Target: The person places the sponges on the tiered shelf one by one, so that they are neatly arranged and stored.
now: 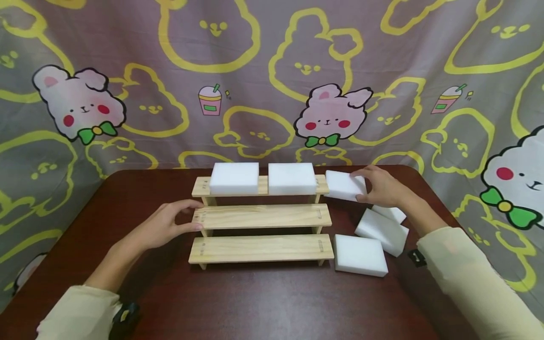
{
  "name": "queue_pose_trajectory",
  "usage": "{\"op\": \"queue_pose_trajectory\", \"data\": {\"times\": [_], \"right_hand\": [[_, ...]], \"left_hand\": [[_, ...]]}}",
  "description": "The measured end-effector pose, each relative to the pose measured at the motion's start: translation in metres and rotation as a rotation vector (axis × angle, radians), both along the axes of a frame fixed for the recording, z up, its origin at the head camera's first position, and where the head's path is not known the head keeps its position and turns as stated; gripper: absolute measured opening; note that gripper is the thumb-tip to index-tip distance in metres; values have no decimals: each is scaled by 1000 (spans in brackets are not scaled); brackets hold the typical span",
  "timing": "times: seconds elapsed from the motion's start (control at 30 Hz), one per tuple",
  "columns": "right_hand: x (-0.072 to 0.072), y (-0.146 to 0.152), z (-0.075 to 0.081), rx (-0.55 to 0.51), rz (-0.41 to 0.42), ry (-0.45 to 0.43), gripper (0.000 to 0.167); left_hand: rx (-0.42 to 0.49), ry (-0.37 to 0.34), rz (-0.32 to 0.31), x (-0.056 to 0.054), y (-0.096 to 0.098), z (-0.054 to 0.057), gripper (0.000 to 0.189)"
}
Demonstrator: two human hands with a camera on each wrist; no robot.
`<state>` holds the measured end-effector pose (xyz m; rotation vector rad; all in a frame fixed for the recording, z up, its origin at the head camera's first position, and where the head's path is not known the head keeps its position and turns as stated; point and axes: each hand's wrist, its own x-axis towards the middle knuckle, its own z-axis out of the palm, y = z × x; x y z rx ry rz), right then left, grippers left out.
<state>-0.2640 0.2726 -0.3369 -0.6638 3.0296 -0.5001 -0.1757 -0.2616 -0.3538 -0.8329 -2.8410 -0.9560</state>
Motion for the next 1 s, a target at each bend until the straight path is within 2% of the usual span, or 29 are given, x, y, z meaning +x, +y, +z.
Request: {"op": "queue_pose_trajectory", "data": {"times": [0.3,0.53,1.0], "right_hand": [[4,1,12,-39,3,13,62],[8,2,20,-66,-24,20,63],[15,4,36,-76,-53,42,60]], "left_hand": [[8,-26,24,2,1,1,44],[15,-47,28,3,2,1,45],[15,-30,18,3,1,0,46]]}}
